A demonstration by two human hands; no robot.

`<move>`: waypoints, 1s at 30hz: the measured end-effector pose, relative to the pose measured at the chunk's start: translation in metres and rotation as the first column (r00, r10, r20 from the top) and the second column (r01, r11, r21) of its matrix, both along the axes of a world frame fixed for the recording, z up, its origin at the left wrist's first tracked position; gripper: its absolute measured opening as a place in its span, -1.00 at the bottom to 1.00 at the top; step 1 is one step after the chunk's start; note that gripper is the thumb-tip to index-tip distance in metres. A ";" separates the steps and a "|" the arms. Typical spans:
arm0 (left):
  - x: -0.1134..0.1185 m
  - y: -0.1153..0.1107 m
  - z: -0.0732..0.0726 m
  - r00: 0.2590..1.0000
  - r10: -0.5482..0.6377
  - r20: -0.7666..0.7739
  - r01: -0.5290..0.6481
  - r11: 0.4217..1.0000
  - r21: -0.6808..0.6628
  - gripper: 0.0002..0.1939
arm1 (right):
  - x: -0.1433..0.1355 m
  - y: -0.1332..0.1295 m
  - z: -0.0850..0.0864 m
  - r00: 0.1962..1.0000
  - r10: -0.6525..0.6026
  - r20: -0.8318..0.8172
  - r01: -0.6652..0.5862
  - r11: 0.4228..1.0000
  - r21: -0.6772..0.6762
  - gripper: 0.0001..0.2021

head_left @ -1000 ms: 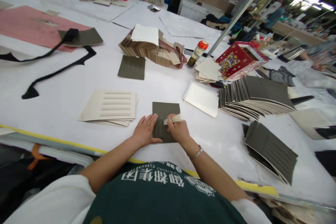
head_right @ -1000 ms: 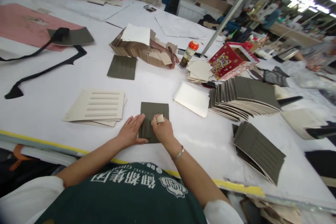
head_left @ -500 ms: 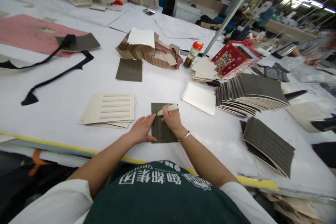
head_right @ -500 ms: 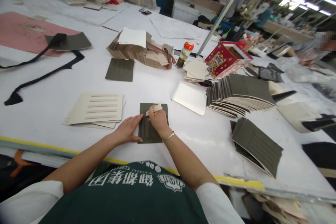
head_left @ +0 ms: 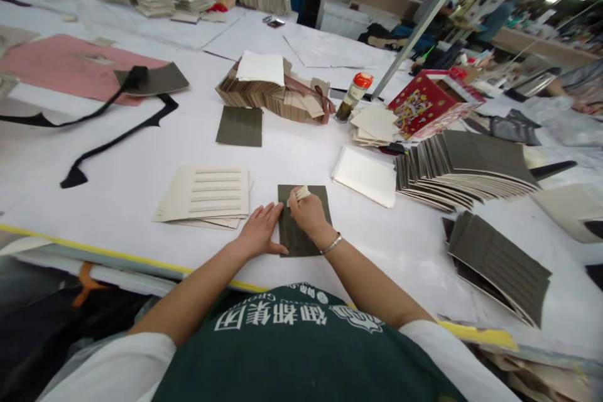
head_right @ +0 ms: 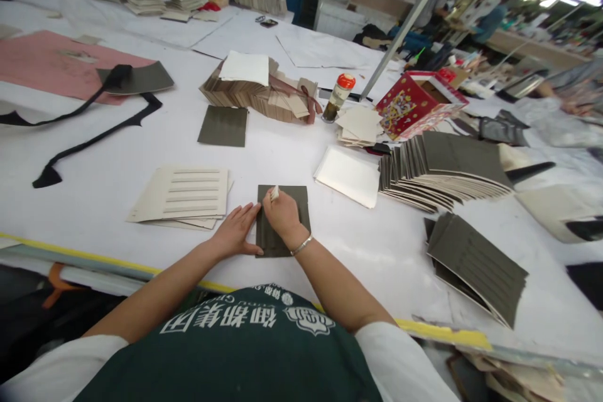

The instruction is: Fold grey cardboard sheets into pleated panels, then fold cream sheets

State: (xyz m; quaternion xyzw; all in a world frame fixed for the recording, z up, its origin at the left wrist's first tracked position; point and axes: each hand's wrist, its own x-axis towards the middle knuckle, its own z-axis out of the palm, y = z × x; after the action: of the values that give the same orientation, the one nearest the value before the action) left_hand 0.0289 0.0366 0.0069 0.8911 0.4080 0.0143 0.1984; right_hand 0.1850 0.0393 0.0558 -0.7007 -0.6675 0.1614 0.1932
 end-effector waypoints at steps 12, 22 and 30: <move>-0.007 0.004 0.001 0.999 -0.026 0.036 0.027 0.999 -0.035 0.12 | -0.006 0.009 0.001 0.997 0.060 -0.047 -0.061 0.998 -0.018 -0.72; -0.013 0.013 0.005 0.996 -0.091 0.006 0.091 0.995 -0.042 0.08 | 0.023 -0.114 -0.001 0.934 -0.058 -0.353 -0.043 0.962 -0.270 -0.70; 0.009 -0.006 0.005 0.997 -0.047 0.060 0.039 0.990 0.132 -0.18 | 0.131 -0.114 0.017 0.860 -0.455 -0.234 0.456 0.888 -0.051 -0.51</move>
State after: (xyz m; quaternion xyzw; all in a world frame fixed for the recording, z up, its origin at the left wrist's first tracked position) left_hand 0.0374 0.0301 0.0114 0.9099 0.3802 0.0650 0.1525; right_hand 0.3155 -0.0749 0.0723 -0.8132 -0.4554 0.1922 0.3070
